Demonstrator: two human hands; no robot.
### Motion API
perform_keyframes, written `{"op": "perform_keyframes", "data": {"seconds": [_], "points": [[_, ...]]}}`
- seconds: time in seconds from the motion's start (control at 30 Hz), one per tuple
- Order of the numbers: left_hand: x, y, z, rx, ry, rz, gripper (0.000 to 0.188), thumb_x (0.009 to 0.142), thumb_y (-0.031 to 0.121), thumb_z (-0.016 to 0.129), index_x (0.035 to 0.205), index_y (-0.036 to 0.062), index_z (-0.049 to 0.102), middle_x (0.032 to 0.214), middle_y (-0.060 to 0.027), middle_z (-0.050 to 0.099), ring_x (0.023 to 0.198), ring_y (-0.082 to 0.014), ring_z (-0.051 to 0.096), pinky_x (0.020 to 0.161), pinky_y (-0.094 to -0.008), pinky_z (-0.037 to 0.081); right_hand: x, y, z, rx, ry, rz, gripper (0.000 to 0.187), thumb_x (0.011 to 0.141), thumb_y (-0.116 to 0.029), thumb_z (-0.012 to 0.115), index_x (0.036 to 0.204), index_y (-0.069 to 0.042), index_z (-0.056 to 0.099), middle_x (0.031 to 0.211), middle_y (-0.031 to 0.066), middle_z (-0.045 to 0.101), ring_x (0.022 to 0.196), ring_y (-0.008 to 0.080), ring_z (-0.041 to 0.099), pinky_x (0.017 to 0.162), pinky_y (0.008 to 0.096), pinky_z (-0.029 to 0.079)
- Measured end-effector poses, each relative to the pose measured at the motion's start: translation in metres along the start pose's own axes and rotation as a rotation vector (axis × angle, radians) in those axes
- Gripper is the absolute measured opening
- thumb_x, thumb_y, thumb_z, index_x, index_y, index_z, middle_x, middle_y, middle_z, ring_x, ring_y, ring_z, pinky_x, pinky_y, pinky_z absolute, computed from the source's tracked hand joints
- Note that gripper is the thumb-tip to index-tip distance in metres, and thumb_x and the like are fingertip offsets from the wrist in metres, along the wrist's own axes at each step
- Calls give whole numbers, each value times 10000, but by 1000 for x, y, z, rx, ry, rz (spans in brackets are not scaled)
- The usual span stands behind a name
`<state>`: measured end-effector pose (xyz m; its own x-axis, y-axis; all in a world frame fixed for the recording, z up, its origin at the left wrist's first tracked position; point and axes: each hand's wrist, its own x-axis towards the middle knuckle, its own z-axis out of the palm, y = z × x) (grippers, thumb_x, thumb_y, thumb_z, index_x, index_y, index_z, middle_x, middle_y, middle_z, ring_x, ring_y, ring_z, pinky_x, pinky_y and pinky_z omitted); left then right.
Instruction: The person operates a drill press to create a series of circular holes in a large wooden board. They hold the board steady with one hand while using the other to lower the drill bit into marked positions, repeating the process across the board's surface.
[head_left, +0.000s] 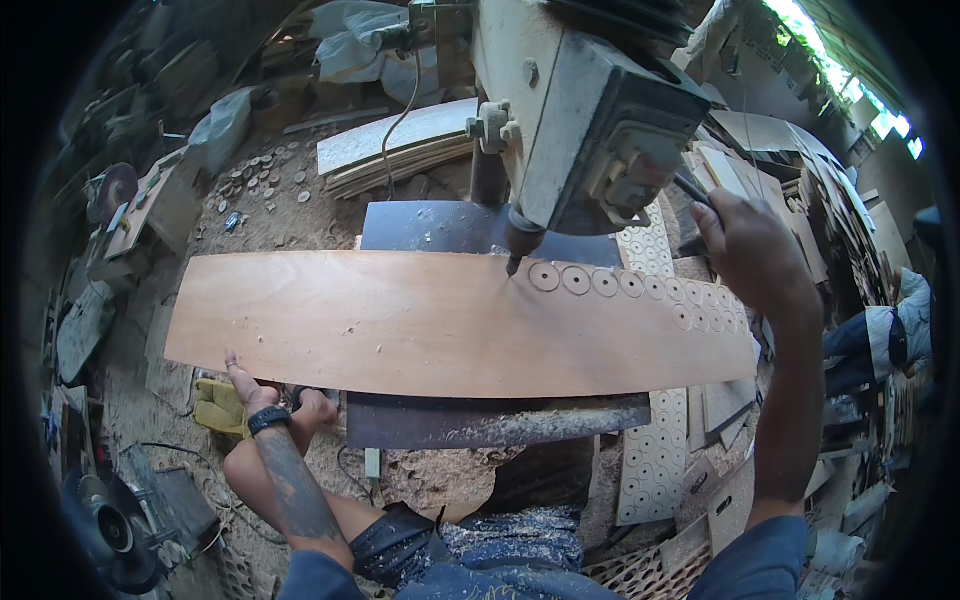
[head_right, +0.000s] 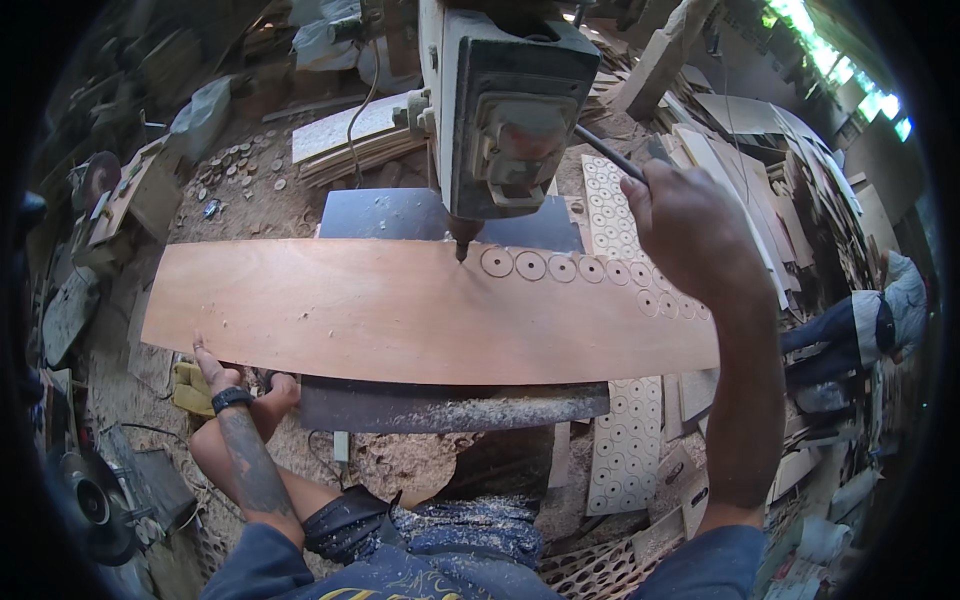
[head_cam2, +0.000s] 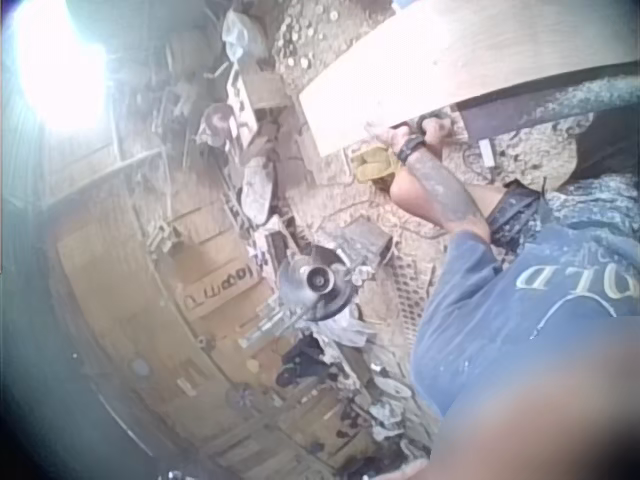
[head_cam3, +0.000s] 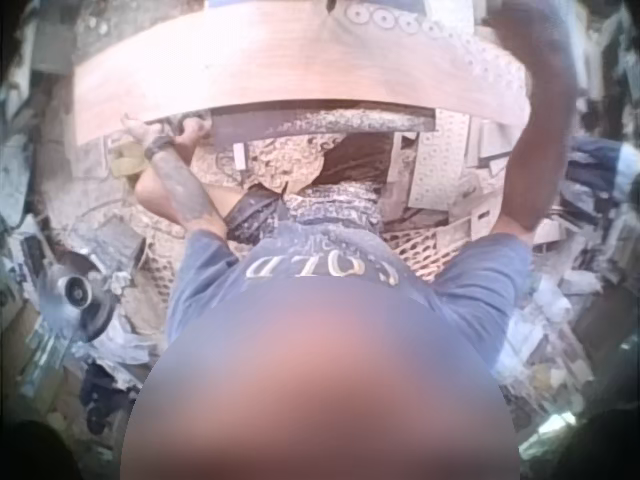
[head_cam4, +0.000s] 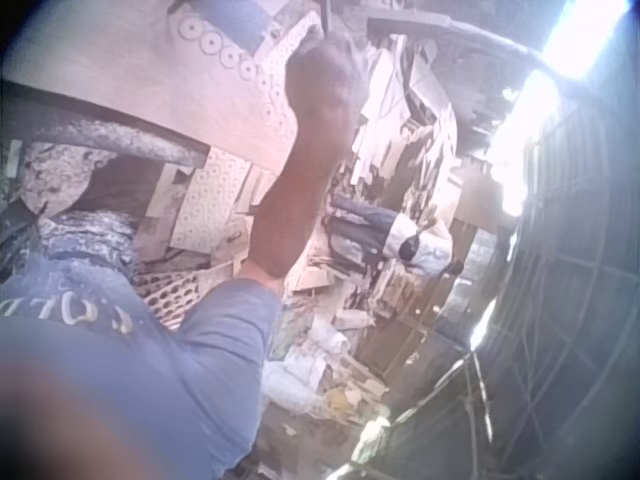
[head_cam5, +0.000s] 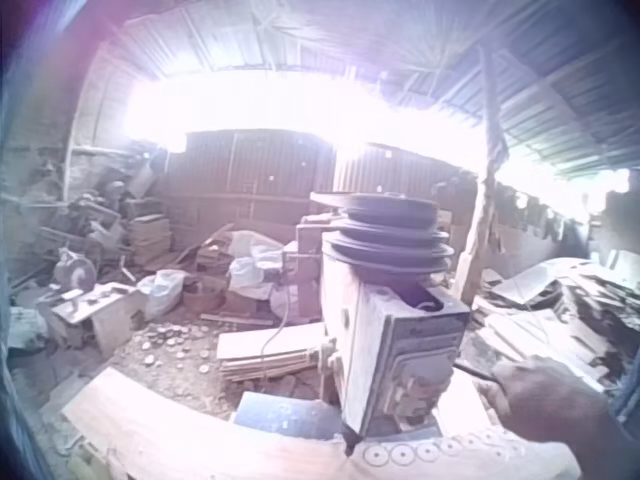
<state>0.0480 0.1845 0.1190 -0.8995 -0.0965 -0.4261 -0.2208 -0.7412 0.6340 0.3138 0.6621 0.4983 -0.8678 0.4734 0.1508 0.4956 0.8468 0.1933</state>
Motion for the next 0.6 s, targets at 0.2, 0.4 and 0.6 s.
{"op": "perform_keyframes", "data": {"seconds": [0.2,0.4,0.6], "points": [[38,0,-26,74,19,15,617,982,517,516,1392,56,498,1339,-132,587,1204,-316,577,1035,-477,474,-10,1,39,228,9,74,397,1050,-311,415,1032,51,576,882,295,623,881,466,582,821,554,450],[44,-6,-42,55,40,39,620,985,517,508,1398,55,492,1348,-137,580,1210,-321,573,1040,-481,469,4,-3,38,544,-229,245,425,1012,-315,539,870,75,627,632,170,613,537,282,614,532,430,491],[49,-1,-40,53,32,56,623,987,518,501,1403,55,487,1357,-142,574,1215,-327,569,1046,-485,464,13,9,75,689,-172,247,527,966,-373,621,636,38,595,478,59,473,420,137,439,443,366,367]]}}
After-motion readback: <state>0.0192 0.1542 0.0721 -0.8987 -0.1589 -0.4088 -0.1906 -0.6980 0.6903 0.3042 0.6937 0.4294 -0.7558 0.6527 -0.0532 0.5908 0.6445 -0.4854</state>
